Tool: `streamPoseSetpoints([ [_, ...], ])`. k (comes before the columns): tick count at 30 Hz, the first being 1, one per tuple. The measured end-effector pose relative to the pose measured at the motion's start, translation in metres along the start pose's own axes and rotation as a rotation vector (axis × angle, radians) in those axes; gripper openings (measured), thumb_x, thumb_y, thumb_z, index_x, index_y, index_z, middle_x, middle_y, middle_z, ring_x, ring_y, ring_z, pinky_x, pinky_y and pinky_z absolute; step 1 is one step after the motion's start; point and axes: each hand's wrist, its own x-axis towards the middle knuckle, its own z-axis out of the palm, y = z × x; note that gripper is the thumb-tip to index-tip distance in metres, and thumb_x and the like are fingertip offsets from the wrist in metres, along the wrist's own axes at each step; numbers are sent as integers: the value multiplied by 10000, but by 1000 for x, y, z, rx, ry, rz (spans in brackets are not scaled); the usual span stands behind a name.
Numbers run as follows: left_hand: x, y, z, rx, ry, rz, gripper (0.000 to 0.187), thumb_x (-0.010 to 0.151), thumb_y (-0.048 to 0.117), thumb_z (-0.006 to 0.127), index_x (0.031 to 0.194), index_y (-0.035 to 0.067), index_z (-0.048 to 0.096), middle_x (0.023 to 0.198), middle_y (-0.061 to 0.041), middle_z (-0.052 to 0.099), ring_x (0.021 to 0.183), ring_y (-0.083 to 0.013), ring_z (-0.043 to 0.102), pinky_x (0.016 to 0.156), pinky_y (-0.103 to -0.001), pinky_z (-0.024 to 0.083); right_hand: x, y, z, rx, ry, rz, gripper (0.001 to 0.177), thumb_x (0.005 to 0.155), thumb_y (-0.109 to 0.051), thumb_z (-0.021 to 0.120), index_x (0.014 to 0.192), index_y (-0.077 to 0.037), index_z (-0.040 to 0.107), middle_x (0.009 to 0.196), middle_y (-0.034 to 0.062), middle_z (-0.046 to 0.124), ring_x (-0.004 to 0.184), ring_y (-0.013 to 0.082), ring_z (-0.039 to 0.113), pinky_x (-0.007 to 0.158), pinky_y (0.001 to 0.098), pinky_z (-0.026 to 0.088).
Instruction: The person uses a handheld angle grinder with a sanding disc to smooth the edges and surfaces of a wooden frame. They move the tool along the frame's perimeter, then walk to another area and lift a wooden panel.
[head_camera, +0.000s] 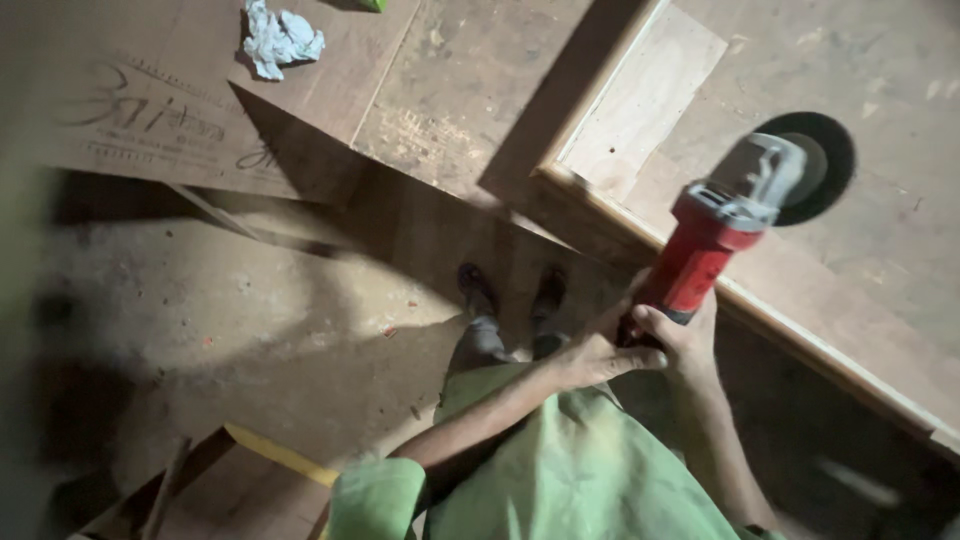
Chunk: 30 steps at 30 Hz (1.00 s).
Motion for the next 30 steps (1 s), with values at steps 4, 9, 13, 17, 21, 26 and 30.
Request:
streamPoseSetpoints([
  [4, 2, 7, 6, 206, -144, -264, 637, 841, 253, 883, 1357, 3, 604, 1191, -127, 693, 1120, -218, 642, 953, -375, 557, -14, -4, -12, 42, -39, -85, 629, 719, -178, 786, 1268, -30, 518, 954, 116, 690, 763, 154, 650, 627, 278, 532],
  [9, 17, 5, 33, 415, -69, -253, 790, 734, 265, 855, 1413, 38, 520, 1183, -155, 704, 1110, -245, 684, 912, -384, 559, -25, -21, -33, 12, 66, -86, 543, 781, -168, 815, 1218, 30, 560, 961, 134, 682, 782, 195, 659, 709, 311, 544],
  [13, 33, -9, 64, 505, 111, -149, 723, 737, 287, 858, 1335, 25, 546, 1177, -194, 702, 1108, -299, 712, 900, -409, 574, -16, -35, -52, -355, 323, -125, 613, 816, -97, 851, 1303, -10, 491, 1089, 120, 671, 956, 205, 678, 837, 325, 563],
  [17, 47, -17, 83, 747, 254, -92, 487, 878, 304, 836, 1204, 37, 593, 1113, -185, 735, 1087, -331, 725, 954, -425, 586, -4, -37, -62, 26, 372, -147, 549, 884, -19, 773, 1339, -15, 466, 1108, 110, 647, 960, 224, 679, 873, 352, 590],
  [21, 55, -6, 80, 671, 162, -222, 650, 721, 247, 866, 1255, 25, 570, 1109, -226, 706, 1052, -387, 703, 856, -451, 570, -7, -38, -71, 291, 254, -135, 592, 854, -30, 721, 1370, -25, 431, 1040, 149, 640, 941, 262, 680, 857, 379, 590],
  [26, 63, -7, 70, 483, 157, -92, 656, 711, 154, 808, 1308, 34, 561, 1114, -224, 707, 1061, -374, 716, 870, -430, 576, -1, -37, -76, 298, 195, -225, 582, 911, -41, 714, 1389, 28, 389, 1071, 174, 629, 948, 270, 677, 895, 374, 591],
  [30, 61, -28, 55, 714, 158, -44, 417, 819, 24, 678, 1231, 30, 619, 1086, -211, 723, 1048, -367, 711, 905, -428, 575, 14, -32, -64, 189, 391, -240, 539, 955, -5, 693, 1398, 32, 388, 1028, 157, 624, 887, 264, 667, 854, 387, 601],
])
